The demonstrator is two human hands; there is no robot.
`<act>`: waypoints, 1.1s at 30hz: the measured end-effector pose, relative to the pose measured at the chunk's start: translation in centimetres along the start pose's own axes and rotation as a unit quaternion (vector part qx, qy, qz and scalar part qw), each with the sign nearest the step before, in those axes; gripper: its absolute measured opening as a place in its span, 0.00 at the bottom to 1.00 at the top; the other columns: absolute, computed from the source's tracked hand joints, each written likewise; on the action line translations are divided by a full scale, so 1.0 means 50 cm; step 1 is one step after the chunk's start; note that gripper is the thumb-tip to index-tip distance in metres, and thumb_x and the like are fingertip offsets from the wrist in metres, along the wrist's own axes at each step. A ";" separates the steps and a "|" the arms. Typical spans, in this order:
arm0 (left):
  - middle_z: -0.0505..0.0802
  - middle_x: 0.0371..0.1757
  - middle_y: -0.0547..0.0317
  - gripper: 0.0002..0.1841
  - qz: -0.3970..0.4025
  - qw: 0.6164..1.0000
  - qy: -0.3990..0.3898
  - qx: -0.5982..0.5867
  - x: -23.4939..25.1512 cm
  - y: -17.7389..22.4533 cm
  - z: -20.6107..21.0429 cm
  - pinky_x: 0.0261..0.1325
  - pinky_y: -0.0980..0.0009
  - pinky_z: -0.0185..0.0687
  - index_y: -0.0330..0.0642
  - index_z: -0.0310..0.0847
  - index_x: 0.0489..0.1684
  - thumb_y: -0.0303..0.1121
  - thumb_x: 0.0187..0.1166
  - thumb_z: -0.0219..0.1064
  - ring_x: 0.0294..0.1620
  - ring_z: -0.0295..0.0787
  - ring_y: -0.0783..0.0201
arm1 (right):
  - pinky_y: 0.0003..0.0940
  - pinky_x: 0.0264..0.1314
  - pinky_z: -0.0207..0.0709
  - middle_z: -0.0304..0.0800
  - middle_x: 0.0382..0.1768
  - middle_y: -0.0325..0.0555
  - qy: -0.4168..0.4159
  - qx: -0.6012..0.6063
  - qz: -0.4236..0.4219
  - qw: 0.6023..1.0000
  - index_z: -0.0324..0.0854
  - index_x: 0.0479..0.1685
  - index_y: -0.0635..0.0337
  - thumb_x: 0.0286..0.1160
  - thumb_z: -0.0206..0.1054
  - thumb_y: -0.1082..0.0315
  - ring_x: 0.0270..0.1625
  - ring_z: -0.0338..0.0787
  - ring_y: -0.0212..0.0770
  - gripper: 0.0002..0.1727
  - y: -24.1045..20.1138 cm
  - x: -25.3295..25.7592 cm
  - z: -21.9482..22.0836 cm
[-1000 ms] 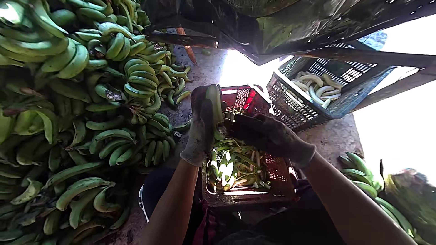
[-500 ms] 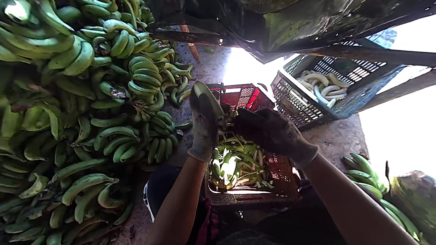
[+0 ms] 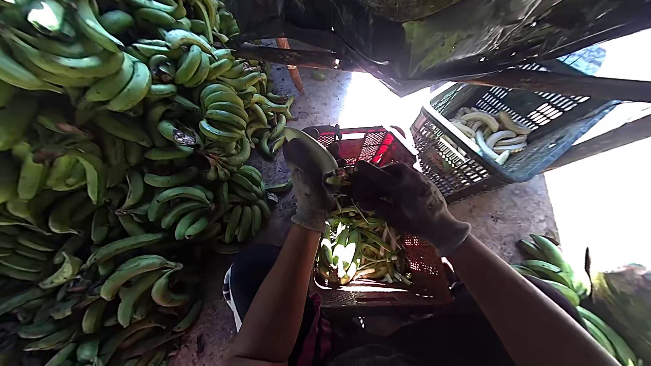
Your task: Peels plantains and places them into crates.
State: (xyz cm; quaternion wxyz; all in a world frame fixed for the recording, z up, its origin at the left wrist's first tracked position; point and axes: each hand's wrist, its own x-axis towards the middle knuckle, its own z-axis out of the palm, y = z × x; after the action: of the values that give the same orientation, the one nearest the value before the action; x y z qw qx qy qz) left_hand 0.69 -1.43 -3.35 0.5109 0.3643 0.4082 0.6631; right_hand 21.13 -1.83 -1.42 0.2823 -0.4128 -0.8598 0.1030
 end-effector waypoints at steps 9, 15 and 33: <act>0.89 0.48 0.67 0.22 -0.084 0.983 -0.121 0.109 -0.032 0.035 0.002 0.39 0.72 0.85 0.62 0.76 0.71 0.57 0.91 0.47 0.41 0.86 0.73 | 0.55 0.57 0.81 0.91 0.53 0.50 0.027 0.006 0.015 0.999 0.82 0.76 0.37 0.75 0.64 0.43 0.56 0.89 0.51 0.29 0.061 0.012 -0.024; 0.90 0.54 0.59 0.28 -0.122 0.927 -0.216 0.283 -0.044 0.042 0.037 0.52 0.63 0.86 0.58 0.73 0.79 0.58 0.91 0.40 0.49 0.88 0.68 | 0.54 0.72 0.79 0.88 0.67 0.46 0.006 0.093 0.152 0.984 0.73 0.84 0.39 0.87 0.58 0.49 0.68 0.87 0.45 0.27 0.095 0.039 -0.044; 0.88 0.40 0.68 0.17 -0.045 0.997 -0.062 0.011 -0.022 0.020 0.006 0.30 0.76 0.83 0.61 0.78 0.63 0.55 0.89 0.52 0.32 0.85 0.75 | 0.58 0.49 0.83 0.91 0.56 0.54 0.014 -0.065 0.049 0.997 0.76 0.82 0.42 0.78 0.59 0.45 0.53 0.91 0.57 0.32 -0.010 0.000 -0.020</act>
State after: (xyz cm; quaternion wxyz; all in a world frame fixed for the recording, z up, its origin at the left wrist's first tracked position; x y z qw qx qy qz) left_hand 0.80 -2.60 -2.38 0.5604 0.3917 0.3992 0.6109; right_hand 21.38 -2.20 -0.37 0.2620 -0.4730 -0.8394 0.0550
